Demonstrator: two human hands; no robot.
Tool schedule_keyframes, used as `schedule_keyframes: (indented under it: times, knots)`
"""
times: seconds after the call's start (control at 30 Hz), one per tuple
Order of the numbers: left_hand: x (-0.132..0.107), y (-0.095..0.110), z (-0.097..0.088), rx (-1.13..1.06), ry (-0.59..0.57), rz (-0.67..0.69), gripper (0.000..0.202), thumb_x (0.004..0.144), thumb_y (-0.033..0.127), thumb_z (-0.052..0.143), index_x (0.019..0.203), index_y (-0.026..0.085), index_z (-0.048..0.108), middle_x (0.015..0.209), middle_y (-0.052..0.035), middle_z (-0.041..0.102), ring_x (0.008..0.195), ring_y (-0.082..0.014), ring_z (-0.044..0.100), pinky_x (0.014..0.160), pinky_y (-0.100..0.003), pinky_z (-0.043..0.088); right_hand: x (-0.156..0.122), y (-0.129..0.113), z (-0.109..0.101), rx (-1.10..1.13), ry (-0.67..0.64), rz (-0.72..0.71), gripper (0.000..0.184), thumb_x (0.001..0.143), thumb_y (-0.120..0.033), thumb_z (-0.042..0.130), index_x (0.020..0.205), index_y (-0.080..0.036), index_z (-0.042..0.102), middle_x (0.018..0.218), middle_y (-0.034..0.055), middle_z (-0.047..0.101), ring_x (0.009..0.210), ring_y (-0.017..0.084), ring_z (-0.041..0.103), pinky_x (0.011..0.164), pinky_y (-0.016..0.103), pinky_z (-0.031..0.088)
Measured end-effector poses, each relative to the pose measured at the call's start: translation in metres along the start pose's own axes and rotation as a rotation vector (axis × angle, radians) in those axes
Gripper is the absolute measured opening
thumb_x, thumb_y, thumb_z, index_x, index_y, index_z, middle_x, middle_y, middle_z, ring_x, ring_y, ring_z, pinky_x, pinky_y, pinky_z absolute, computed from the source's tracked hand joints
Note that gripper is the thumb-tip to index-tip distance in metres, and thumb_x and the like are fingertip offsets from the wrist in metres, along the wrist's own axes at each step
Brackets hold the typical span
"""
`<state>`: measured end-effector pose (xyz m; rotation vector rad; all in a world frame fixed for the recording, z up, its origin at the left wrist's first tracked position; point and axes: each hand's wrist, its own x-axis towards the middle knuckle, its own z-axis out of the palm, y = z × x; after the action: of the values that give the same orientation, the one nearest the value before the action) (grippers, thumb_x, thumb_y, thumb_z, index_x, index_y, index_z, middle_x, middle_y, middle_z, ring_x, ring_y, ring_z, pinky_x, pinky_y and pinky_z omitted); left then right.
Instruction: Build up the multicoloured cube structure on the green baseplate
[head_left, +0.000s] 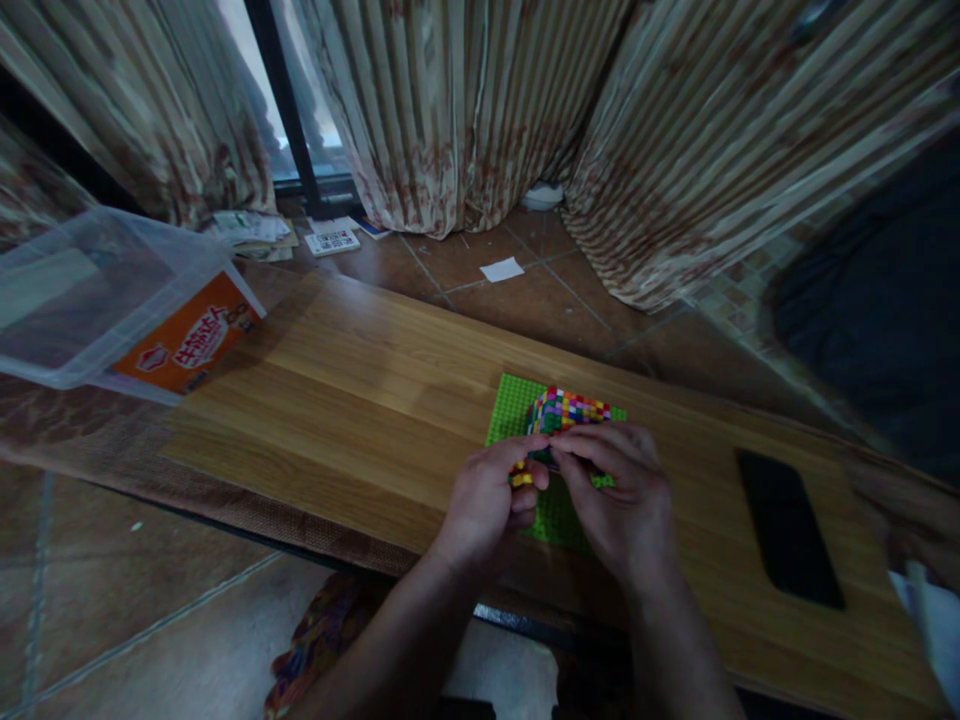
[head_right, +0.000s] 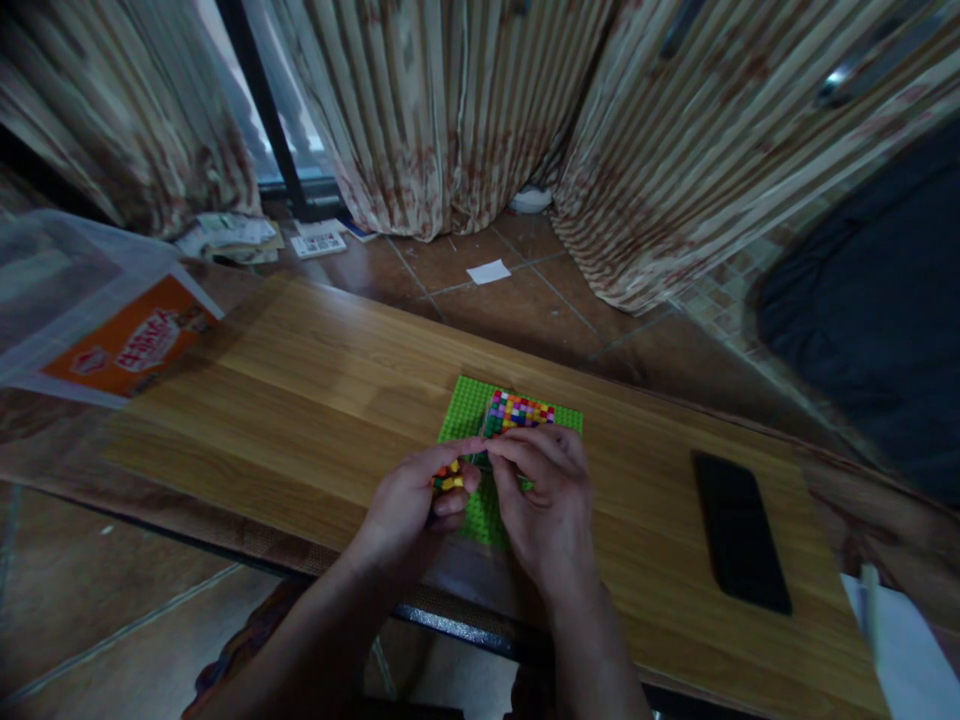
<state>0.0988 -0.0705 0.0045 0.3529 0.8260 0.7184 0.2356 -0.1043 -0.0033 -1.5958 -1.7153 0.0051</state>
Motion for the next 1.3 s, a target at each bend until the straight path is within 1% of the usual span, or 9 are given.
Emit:
schedule_keyframes:
  times: [0.13,0.33,0.47,0.57,0.7,0.77,0.9,1.07,1.3]
  knots:
    - [0.000,-0.001,0.001,0.001,0.017,0.010,0.028,0.076,0.029,0.060,0.096,0.012,0.071,0.062,0.0027,0.051,0.039,-0.0007,0.024,0.041,-0.019,0.010,0.000,0.003,0.002,-0.021,0.009,0.001,0.010,0.087,-0.019,0.066,0.089,-0.026,0.074,0.095,0.0023,0.072,0.094,0.020,0.058,0.083,0.038,0.048]
    - [0.000,0.000,0.002,0.009,0.024,0.001,0.030,0.076,0.029,0.060,0.098,0.012,0.071,0.060,0.0027,0.051,0.039,-0.0007,0.023,0.042,-0.019,0.009,-0.003,0.008,0.003,-0.025,0.048,0.042,0.008,0.086,-0.024,0.067,0.090,-0.026,0.074,0.097,0.0030,0.071,0.096,0.021,0.059,0.084,0.039,0.048]
    - [0.001,-0.001,0.001,0.014,0.026,-0.001,0.031,0.078,0.031,0.060,0.100,0.012,0.070,0.061,0.0029,0.052,0.039,-0.0009,0.023,0.042,-0.020,0.009,-0.004,0.009,0.003,-0.011,0.106,0.102,0.007,0.085,-0.028,0.068,0.088,-0.026,0.074,0.095,0.0030,0.071,0.095,0.022,0.061,0.085,0.040,0.047]
    - [0.002,-0.002,0.000,0.023,0.023,0.006,0.032,0.078,0.032,0.060,0.101,0.012,0.069,0.060,0.0030,0.052,0.038,-0.0009,0.021,0.042,-0.020,0.009,-0.004,0.010,0.006,-0.015,0.166,0.166,0.009,0.086,-0.030,0.067,0.088,-0.025,0.074,0.094,0.0032,0.072,0.096,0.022,0.061,0.087,0.042,0.047]
    - [0.002,-0.002,0.002,0.032,0.034,0.022,0.030,0.078,0.031,0.060,0.098,0.012,0.069,0.060,0.0031,0.052,0.038,-0.0009,0.022,0.041,-0.020,0.009,-0.003,0.010,0.013,-0.031,0.196,0.267,0.014,0.084,-0.035,0.068,0.090,-0.024,0.074,0.101,0.0051,0.070,0.101,0.024,0.060,0.091,0.044,0.045]
    - [0.002,-0.001,0.002,0.029,0.032,0.023,0.029,0.077,0.032,0.061,0.097,0.012,0.069,0.060,0.0031,0.052,0.038,-0.0007,0.022,0.041,-0.020,0.009,-0.003,0.009,0.016,-0.025,0.207,0.287,0.014,0.082,-0.037,0.070,0.087,-0.024,0.075,0.103,0.0055,0.069,0.103,0.024,0.059,0.092,0.045,0.043]
    - [0.000,0.000,0.003,0.023,0.034,0.011,0.030,0.076,0.032,0.061,0.097,0.012,0.069,0.060,0.0031,0.052,0.038,-0.0009,0.023,0.041,-0.020,0.010,-0.004,0.008,0.019,-0.005,0.217,0.278,0.011,0.081,-0.035,0.070,0.081,-0.026,0.075,0.102,0.0051,0.067,0.102,0.025,0.057,0.090,0.045,0.043]
    - [0.000,-0.002,0.003,0.020,0.049,0.010,0.028,0.077,0.031,0.061,0.097,0.013,0.070,0.059,0.0035,0.051,0.039,-0.0010,0.023,0.042,-0.019,0.010,-0.003,0.005,0.018,-0.032,0.184,0.255,0.011,0.084,-0.034,0.067,0.082,-0.026,0.075,0.101,0.0054,0.066,0.103,0.025,0.055,0.088,0.045,0.044]
    - [0.001,0.000,0.003,0.027,0.052,0.001,0.027,0.078,0.029,0.059,0.096,0.012,0.069,0.059,0.0032,0.051,0.039,-0.0010,0.023,0.041,-0.019,0.010,-0.004,-0.001,0.014,-0.253,0.110,0.104,0.014,0.090,-0.028,0.061,0.084,-0.024,0.073,0.102,0.0063,0.069,0.100,0.025,0.056,0.090,0.047,0.041]
